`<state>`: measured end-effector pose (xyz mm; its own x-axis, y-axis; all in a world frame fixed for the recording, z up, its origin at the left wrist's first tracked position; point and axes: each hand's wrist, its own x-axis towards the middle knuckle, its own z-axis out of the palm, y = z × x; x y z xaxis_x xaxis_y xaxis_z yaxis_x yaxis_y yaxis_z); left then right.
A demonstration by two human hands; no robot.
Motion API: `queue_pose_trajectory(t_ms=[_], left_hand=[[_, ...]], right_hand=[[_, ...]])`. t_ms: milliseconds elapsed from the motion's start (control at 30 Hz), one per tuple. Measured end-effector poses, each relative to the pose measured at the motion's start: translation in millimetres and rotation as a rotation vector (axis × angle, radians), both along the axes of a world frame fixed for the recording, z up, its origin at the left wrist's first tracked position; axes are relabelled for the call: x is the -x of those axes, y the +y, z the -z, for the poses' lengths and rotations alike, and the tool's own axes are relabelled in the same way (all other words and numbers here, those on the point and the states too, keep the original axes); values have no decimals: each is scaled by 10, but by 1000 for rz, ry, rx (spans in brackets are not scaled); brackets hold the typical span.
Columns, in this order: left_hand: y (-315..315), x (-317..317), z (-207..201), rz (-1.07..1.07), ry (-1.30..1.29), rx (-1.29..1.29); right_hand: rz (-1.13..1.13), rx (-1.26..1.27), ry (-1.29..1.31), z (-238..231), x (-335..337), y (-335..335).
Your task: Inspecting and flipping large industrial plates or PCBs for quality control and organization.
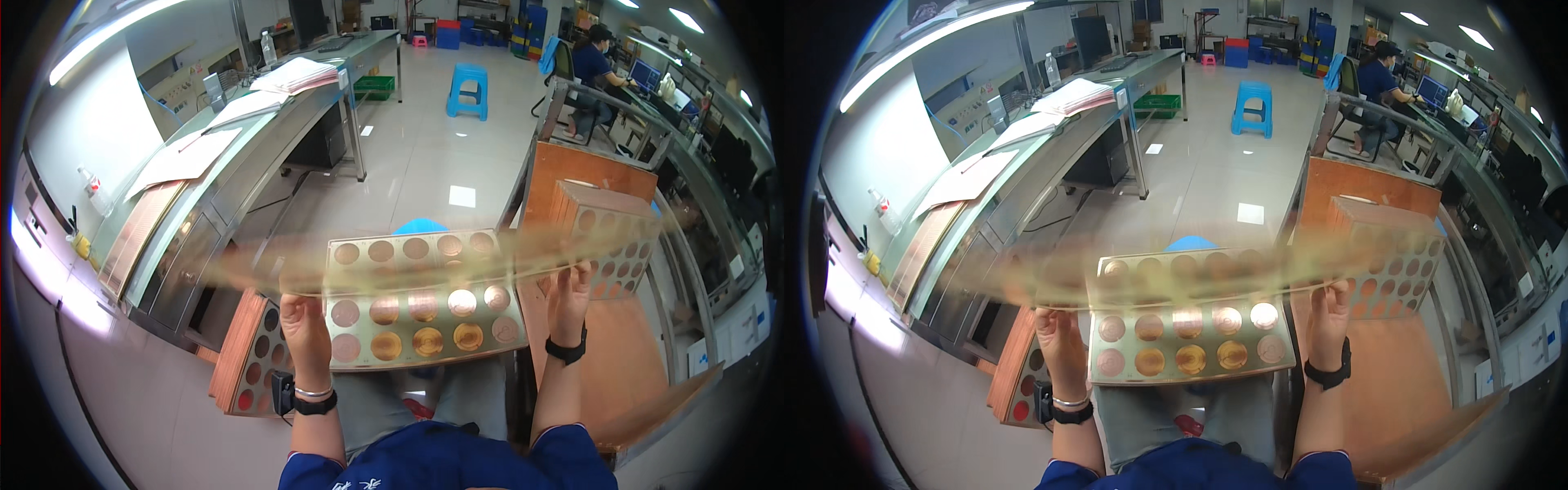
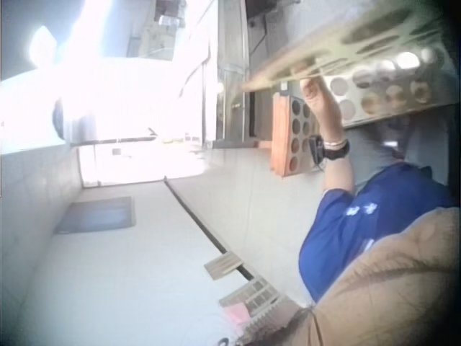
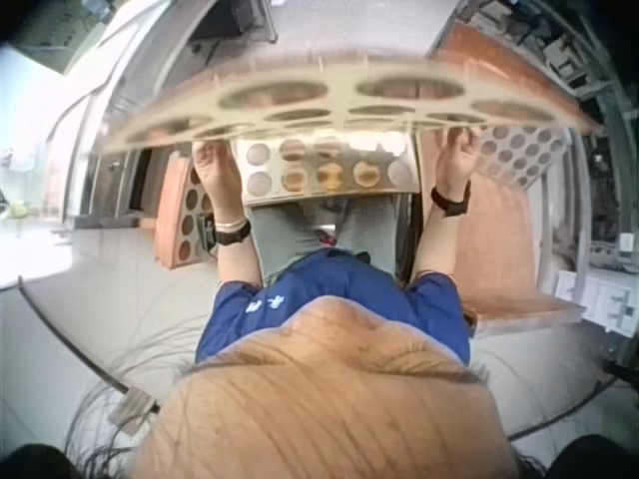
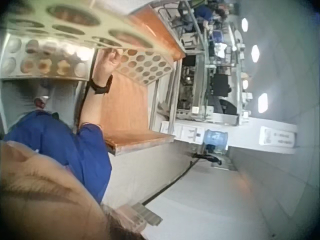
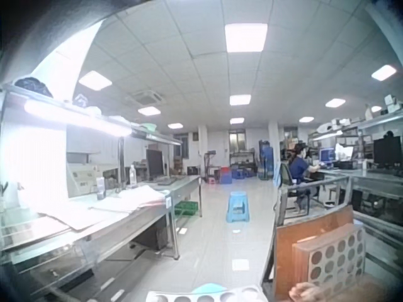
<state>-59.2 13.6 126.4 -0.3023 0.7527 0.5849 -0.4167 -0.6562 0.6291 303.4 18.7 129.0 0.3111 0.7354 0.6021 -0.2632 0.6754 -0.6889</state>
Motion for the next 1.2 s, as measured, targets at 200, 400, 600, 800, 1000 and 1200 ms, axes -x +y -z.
queue_pose_trajectory(t_ms=[200,400,600,800,1000,1200], left_hand=[[107,-8,231,174,-2,96],[-139,1,299,425,-279,550],[-203,-72,213,308,-185,572],[-189,-42,320,231,-63,608],[-142,10,459,155,47,661],[-88,71,581,166,62,663]], right_hand=[[-598,115,485,-215,258,36],[-1068,637,744,-143,247,13],[-300,467,538,-49,389,-91],[-287,445,443,35,331,-122],[-280,480,416,156,228,-55],[-236,516,271,267,114,-1]])
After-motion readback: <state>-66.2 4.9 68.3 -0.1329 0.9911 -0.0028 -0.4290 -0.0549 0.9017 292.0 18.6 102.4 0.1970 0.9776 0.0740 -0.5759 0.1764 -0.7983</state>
